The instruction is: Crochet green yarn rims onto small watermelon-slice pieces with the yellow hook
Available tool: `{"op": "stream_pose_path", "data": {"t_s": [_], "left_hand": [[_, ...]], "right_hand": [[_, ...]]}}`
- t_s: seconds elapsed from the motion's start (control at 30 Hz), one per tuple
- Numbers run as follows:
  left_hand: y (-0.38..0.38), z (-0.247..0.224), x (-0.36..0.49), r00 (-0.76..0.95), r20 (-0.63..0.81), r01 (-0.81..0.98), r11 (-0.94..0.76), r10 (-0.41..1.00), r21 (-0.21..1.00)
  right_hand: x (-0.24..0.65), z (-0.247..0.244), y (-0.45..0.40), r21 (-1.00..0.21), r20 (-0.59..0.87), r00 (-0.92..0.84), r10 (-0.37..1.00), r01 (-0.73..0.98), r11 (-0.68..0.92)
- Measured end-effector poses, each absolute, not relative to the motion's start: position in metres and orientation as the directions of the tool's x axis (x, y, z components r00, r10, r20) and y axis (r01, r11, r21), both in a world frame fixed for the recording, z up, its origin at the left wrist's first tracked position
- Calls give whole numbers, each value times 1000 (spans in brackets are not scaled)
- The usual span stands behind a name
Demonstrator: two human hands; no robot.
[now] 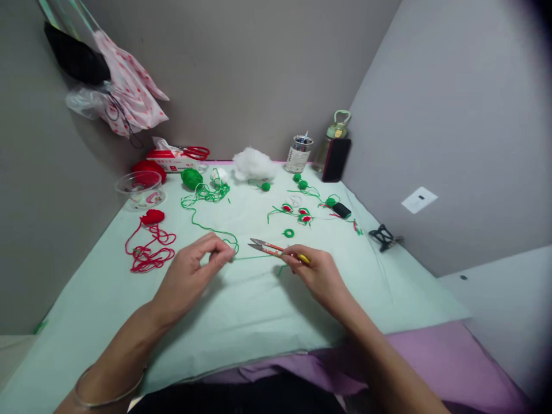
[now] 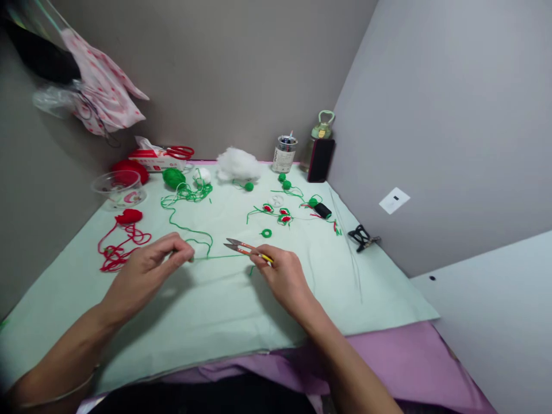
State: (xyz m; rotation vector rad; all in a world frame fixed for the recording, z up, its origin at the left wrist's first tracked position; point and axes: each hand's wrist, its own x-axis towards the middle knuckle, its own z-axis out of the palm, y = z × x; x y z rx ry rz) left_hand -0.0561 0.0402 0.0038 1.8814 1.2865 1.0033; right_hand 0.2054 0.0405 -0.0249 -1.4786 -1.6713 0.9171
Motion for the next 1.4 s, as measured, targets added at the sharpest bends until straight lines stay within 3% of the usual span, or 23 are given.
{"op": "stream_pose_path", "data": {"t_s": [0.13,0.23,0.33,0.67,0.97,1.13,1.27,1.4], "left_hand": [[21,-7,-41,424,159,413,-347,892,842],[14,-18,-33,465,134,455,-366,875,812],[15,-23,-33,495,118,490,-389,861,780],[40,12,-69,392,254,555,-448,884,701],[54,40,-78,279,409,640,-486,869,595],[66,51,-53,326,568,563,-638,756,525],[84,42,-33,339,584,534,-661,738,526],[93,29,-20,427,548,476,-694,719,540]], "right_hand": [[213,-25,39,-997,-77,3,997,11,-77],[222,-23,37,-902,-200,-42,979,-382,-201],[233,-22,35,-799,-241,-53,969,-556,-229],[245,-26,31,-826,-293,-177,940,-448,-342],[230,-29,31,-881,-295,-191,936,-324,-344],[201,-36,19,-938,-292,-308,906,-95,-334],[184,-34,12,-918,-296,-485,823,-92,-385],[175,-27,10,-908,-285,-523,803,-120,-401]]}}
